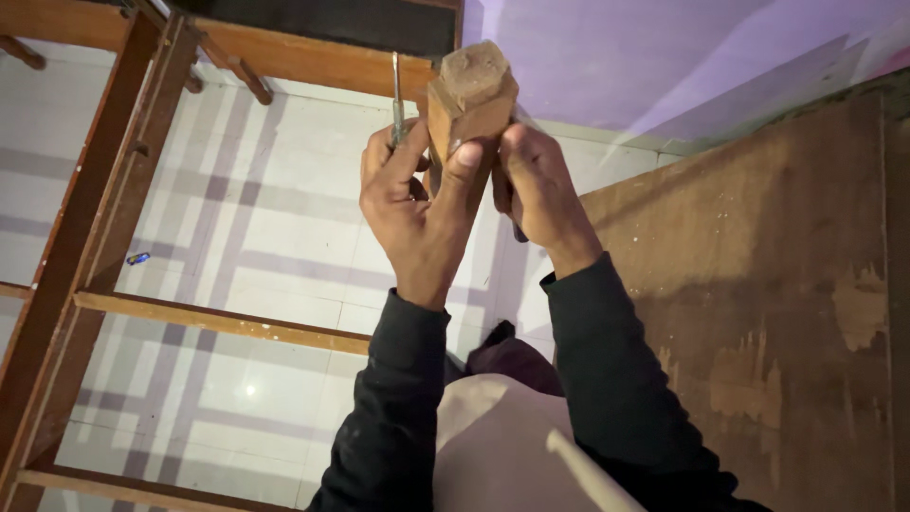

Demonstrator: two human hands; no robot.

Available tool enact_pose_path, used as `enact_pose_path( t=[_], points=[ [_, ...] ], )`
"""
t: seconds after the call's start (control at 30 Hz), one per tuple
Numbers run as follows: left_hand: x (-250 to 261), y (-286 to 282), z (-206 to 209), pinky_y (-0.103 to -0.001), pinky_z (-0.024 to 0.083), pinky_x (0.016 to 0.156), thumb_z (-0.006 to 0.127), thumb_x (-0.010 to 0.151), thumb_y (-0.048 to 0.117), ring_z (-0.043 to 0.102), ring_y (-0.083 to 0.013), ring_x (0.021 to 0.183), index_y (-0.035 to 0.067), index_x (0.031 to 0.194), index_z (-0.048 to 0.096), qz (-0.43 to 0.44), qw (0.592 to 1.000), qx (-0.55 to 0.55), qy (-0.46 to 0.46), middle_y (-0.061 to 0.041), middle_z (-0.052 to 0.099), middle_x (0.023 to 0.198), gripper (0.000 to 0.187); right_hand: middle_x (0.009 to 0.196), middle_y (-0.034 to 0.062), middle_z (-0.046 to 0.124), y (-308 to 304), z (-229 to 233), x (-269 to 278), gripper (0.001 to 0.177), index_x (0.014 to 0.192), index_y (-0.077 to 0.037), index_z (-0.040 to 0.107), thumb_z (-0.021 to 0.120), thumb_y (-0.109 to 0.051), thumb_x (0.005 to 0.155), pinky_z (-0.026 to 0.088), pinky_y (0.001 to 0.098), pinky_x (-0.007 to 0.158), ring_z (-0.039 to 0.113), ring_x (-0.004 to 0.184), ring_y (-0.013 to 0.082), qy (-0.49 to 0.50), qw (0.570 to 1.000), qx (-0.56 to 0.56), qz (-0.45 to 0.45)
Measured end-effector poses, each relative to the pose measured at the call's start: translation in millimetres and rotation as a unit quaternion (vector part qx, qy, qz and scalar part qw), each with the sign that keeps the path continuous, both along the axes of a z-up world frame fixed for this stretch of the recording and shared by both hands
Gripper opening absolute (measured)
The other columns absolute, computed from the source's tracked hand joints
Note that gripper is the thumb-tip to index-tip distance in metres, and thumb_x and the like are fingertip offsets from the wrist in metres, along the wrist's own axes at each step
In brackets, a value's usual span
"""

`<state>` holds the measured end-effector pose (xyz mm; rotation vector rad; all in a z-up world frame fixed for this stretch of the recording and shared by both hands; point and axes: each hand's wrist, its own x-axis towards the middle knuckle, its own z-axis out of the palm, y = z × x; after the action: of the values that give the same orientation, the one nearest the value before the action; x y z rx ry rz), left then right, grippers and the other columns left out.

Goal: The person uses a screwdriver and a chisel to remove wooden slats from a wooden frame. They then place the removed slats on a nearby surface and continue to work on the frame.

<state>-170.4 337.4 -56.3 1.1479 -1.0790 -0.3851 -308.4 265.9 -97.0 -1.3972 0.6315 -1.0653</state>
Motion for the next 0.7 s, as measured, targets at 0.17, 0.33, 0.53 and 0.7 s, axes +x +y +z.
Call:
enact_pose_path(
  t=[0.17, 0.33, 0.53, 0.7],
  points=[
    [-1.9, -7.5, 1.0, -0.028, 0.040, 0.066, 0.082, 0.092, 0.037, 0.052, -0.0152, 0.094, 0.007, 0.122, 0.077, 0.039, 0.998, 0.043, -0.039, -0.002, 0.062, 0.103, 0.043, 0.084, -0.0057, 0.058, 3.3, 16.6, -4.1, 0.066, 0.144, -0.001, 0.059, 0.066, -0.051, 0.102, 0.036, 0.0201, 0.051, 0.042, 0.059, 0.0019, 0.041, 0.998, -0.043, -0.036],
    [-6.4, -15.6, 2.5, -0.030, 0.045, 0.077, 0.082, 0.096, 0.037, 0.052, -0.0185, 0.103, 0.006, 0.126, 0.076, 0.045, 0.996, 0.033, -0.062, -0.003, 0.063, 0.111, 0.044, 0.089, -0.0043, 0.060, -2.8, 27.8, -6.9, 0.064, 0.142, -0.001, 0.061, 0.078, -0.043, 0.097, 0.037, 0.0192, 0.054, 0.044, 0.062, 0.0010, 0.059, 0.996, -0.058, -0.037],
    [-17.9, -30.0, 4.7, -0.028, 0.045, 0.076, 0.082, 0.094, 0.033, 0.057, -0.0165, 0.098, 0.003, 0.121, 0.077, 0.043, 0.998, 0.043, 0.007, -0.005, 0.065, 0.108, 0.041, 0.085, -0.0046, 0.064, -28.9, 27.7, -9.4, 0.054, 0.136, -0.002, 0.064, 0.076, -0.038, 0.098, 0.038, 0.0197, 0.052, 0.046, 0.060, 0.0000, 0.042, 0.998, -0.027, -0.027],
    [-29.3, -51.0, 4.3, -0.027, 0.051, 0.083, 0.083, 0.097, 0.028, 0.062, -0.0135, 0.094, 0.000, 0.121, 0.075, 0.062, 0.998, 0.013, 0.010, -0.005, 0.066, 0.106, 0.038, 0.076, -0.0085, 0.056, -62.5, 20.1, -20.4, 0.042, 0.123, -0.004, 0.070, 0.070, -0.040, 0.101, 0.036, 0.0196, 0.053, 0.045, 0.060, 0.0006, 0.065, 0.997, -0.047, -0.010]
  ],
)
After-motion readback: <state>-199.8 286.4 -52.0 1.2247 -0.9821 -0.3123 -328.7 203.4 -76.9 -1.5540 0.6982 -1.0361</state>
